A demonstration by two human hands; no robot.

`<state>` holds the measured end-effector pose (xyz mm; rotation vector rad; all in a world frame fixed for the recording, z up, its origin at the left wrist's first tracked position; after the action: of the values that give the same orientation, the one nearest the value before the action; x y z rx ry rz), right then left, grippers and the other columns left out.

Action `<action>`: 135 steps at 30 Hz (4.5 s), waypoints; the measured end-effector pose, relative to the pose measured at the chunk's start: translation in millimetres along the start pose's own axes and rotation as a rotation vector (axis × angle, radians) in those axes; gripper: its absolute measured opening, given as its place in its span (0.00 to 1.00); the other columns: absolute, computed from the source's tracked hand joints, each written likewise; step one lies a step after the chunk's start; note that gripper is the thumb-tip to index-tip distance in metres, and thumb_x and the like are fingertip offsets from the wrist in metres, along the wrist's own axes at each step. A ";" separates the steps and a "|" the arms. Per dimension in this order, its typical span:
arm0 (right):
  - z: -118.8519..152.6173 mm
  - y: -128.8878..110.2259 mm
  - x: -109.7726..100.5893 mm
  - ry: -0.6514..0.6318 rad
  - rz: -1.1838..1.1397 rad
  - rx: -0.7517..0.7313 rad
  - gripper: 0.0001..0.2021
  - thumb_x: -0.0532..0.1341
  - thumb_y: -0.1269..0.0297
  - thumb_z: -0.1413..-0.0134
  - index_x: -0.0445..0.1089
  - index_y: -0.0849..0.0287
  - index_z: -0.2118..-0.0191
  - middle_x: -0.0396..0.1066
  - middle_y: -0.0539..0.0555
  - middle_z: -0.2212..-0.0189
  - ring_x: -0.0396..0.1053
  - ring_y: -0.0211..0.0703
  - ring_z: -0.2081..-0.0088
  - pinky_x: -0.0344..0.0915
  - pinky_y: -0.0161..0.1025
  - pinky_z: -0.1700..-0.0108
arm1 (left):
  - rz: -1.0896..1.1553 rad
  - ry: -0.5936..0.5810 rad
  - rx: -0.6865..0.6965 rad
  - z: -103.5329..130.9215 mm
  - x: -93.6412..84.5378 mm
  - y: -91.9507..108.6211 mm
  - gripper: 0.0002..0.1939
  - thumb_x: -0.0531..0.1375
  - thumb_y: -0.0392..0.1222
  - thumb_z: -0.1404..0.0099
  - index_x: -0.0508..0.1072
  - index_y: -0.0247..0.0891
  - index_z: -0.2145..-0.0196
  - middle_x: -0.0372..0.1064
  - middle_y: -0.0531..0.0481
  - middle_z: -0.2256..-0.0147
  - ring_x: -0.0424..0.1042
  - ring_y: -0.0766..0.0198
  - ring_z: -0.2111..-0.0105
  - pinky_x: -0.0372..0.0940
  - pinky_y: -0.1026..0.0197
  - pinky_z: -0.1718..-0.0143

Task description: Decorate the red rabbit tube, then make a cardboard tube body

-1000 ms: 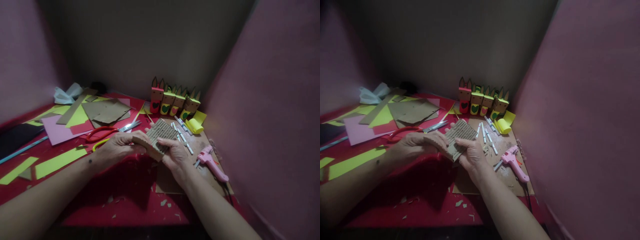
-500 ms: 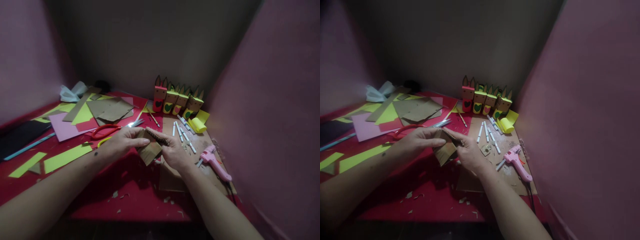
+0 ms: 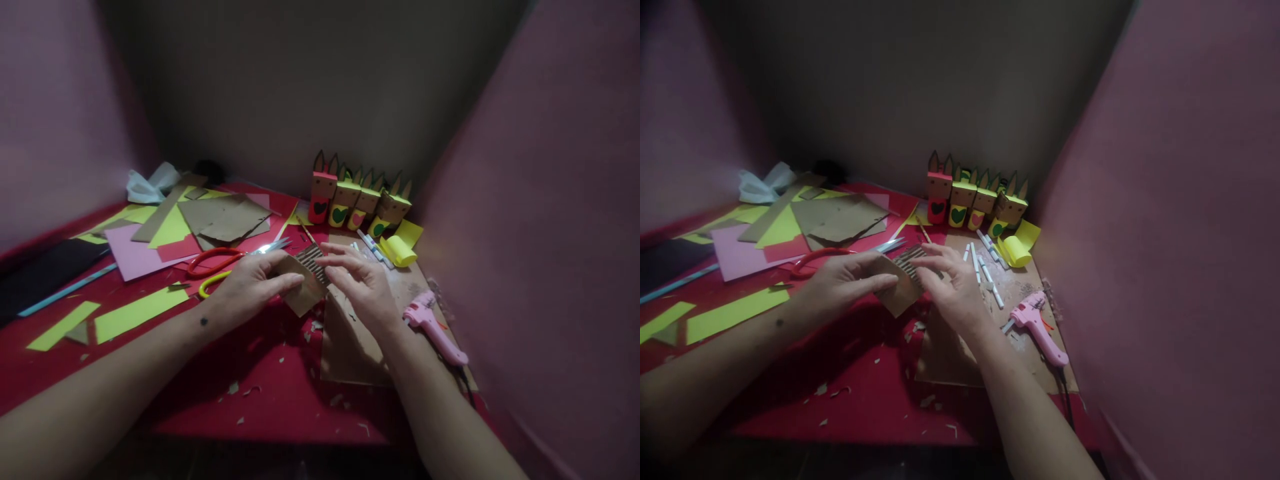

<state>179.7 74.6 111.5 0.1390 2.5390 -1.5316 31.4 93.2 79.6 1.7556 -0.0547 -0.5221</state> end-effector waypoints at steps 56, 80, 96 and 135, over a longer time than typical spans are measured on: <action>32.1 -47.8 37.8 0.177 0.912 -0.602 0.05 0.54 0.68 0.37 0.65 0.60 0.65 0.66 0.55 0.72 0.63 0.44 0.68 0.62 0.41 0.65 | -0.204 0.362 0.122 16.6 -27.4 21.9 0.11 0.60 0.47 0.41 0.75 0.36 0.68 0.73 0.51 0.72 0.69 0.64 0.73 0.62 0.63 0.72; 4.4 67.6 7.9 0.132 -0.601 0.498 0.14 0.69 0.66 0.62 0.76 0.58 0.63 0.75 0.49 0.72 0.66 0.33 0.77 0.62 0.29 0.80 | 0.203 0.083 0.027 3.5 -9.8 13.7 0.07 0.64 0.43 0.43 0.78 0.37 0.70 0.75 0.50 0.71 0.71 0.63 0.70 0.68 0.62 0.66; 12.8 46.2 30.3 -0.060 -0.455 0.440 0.13 0.67 0.64 0.58 0.78 0.54 0.61 0.79 0.51 0.64 0.75 0.41 0.66 0.73 0.41 0.63 | 0.204 0.049 -0.210 -7.7 -3.2 -21.4 0.13 0.68 0.40 0.55 0.73 0.37 0.69 0.76 0.49 0.72 0.75 0.59 0.71 0.68 0.59 0.68; 21.0 47.0 7.3 0.150 -0.109 0.428 0.15 0.62 0.56 0.50 0.71 0.61 0.79 0.68 0.49 0.83 0.61 0.32 0.82 0.58 0.32 0.81 | 0.261 0.320 -0.042 -3.5 -35.9 -6.4 0.15 0.62 0.43 0.42 0.72 0.34 0.59 0.71 0.52 0.75 0.68 0.67 0.78 0.62 0.65 0.75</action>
<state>182.5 77.9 59.7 0.1769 2.3154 -2.1655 -1.1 109.2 85.5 1.7394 -0.0460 -0.0505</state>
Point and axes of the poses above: each hand's wrist, its own z-axis away from the middle knuckle, its own x-axis out of the palm, y = z × x, the point moved 10 cm from there along -z, towards the middle knuckle
